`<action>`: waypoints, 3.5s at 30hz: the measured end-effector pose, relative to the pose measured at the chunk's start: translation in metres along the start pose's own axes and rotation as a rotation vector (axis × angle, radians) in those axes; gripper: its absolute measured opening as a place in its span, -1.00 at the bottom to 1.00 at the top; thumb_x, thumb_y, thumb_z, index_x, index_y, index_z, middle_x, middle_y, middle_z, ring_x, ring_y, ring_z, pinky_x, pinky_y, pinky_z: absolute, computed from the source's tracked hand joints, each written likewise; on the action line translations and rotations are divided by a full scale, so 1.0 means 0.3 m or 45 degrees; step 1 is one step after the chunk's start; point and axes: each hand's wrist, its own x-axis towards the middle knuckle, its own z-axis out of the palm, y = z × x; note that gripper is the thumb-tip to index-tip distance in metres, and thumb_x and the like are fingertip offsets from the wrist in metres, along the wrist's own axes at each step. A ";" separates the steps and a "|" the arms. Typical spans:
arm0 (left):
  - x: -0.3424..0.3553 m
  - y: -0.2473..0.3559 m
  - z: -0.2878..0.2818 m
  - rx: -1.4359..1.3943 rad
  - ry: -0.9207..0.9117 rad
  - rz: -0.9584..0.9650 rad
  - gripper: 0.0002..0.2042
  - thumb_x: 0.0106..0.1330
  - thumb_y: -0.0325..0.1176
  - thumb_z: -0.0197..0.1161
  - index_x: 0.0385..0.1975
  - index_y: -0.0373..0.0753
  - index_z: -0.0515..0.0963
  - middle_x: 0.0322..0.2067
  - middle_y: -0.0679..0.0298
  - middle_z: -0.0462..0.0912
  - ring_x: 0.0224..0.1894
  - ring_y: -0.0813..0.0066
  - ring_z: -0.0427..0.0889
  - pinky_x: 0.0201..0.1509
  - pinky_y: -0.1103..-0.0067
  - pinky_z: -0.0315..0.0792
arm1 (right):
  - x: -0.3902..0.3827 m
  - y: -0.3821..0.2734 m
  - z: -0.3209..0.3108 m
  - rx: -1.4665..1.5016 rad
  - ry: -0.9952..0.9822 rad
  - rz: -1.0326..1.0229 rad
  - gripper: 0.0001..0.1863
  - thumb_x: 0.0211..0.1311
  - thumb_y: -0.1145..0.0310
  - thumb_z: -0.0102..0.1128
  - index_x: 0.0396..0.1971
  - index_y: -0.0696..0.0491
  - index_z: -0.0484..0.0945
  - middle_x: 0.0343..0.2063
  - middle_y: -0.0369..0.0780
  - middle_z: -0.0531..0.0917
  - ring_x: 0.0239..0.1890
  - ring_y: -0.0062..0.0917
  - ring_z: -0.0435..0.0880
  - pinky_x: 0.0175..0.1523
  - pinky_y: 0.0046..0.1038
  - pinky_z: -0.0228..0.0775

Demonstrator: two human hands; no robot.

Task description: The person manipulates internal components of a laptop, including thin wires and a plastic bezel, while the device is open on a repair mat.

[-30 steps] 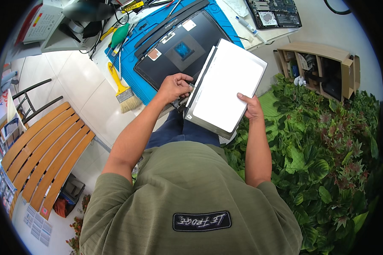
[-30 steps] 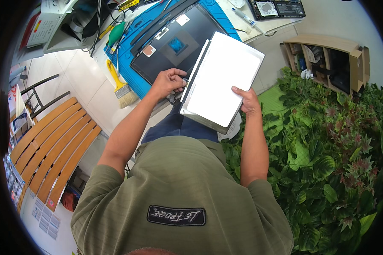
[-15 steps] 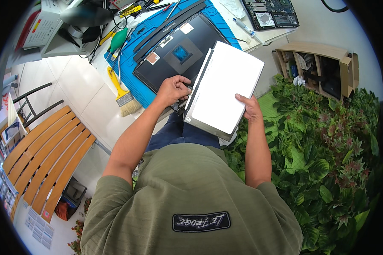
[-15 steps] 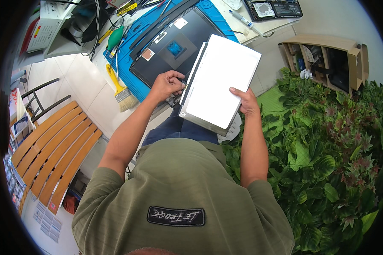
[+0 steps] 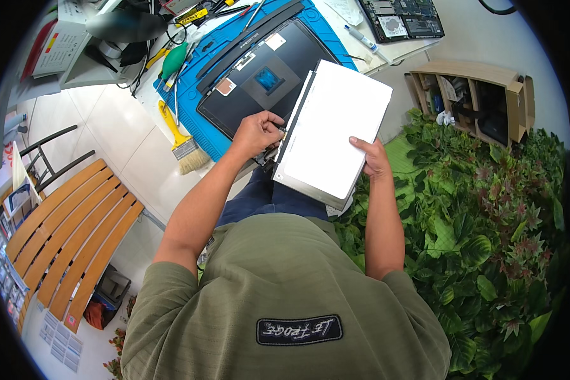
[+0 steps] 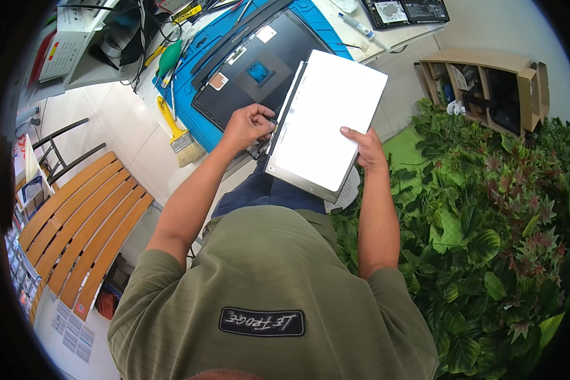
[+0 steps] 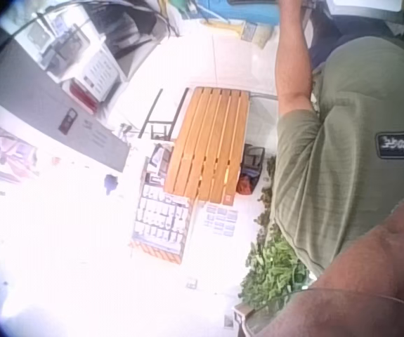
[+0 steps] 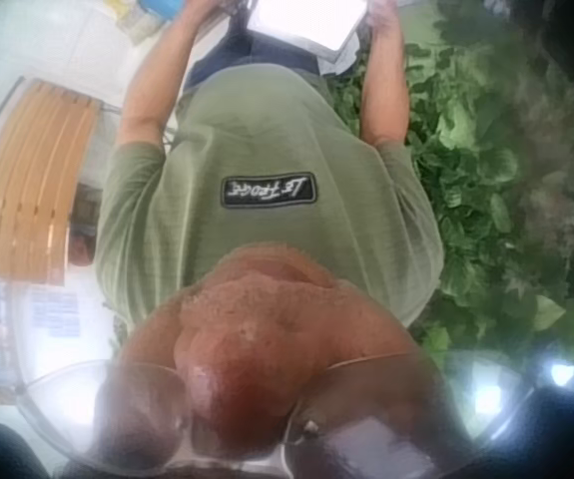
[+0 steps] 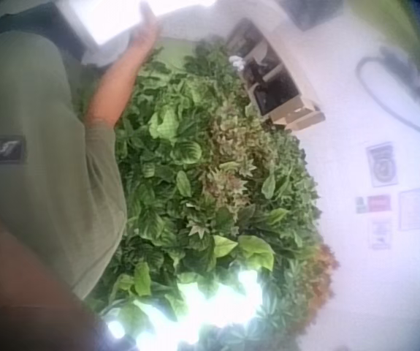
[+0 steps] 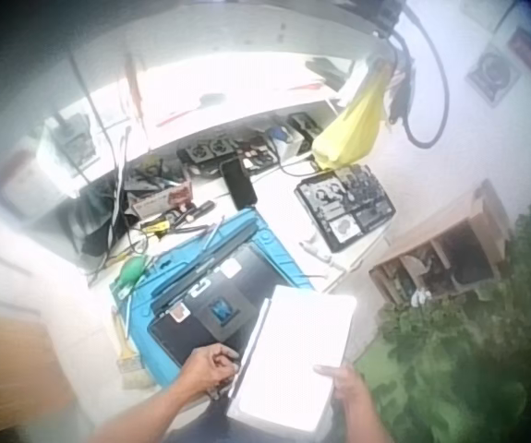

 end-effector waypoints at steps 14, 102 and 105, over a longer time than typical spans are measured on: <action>0.009 -0.024 -0.008 -0.073 -0.001 -0.017 -0.69 0.24 -0.57 0.43 -0.05 -0.46 0.56 -0.51 0.31 0.68 -0.46 0.63 0.68 -0.33 0.66 0.58 | -0.011 -0.008 0.017 -0.056 0.016 -0.024 -0.31 0.10 0.45 0.46 0.22 0.37 0.39 0.00 0.04 0.65 0.02 -0.24 0.71 0.11 -0.27 0.60; -0.056 0.010 0.012 0.406 0.269 0.224 -0.58 0.27 -0.51 0.39 0.14 -0.38 0.59 -0.41 0.34 0.66 -0.41 0.67 0.53 -0.22 0.65 0.50 | -0.037 -0.028 0.123 -0.089 0.026 -0.140 -0.46 0.16 0.47 0.43 0.12 0.34 0.49 -0.05 -0.03 0.69 -0.02 -0.33 0.71 0.11 -0.33 0.56; -0.057 0.021 0.014 0.485 0.262 0.252 -0.57 0.27 -0.50 0.37 0.17 -0.35 0.58 -0.41 0.31 0.66 -0.42 0.62 0.55 -0.21 0.62 0.51 | -0.039 -0.026 0.118 -0.117 0.028 -0.146 -0.45 0.16 0.46 0.44 0.13 0.34 0.49 -0.04 -0.03 0.69 -0.01 -0.33 0.70 0.12 -0.33 0.55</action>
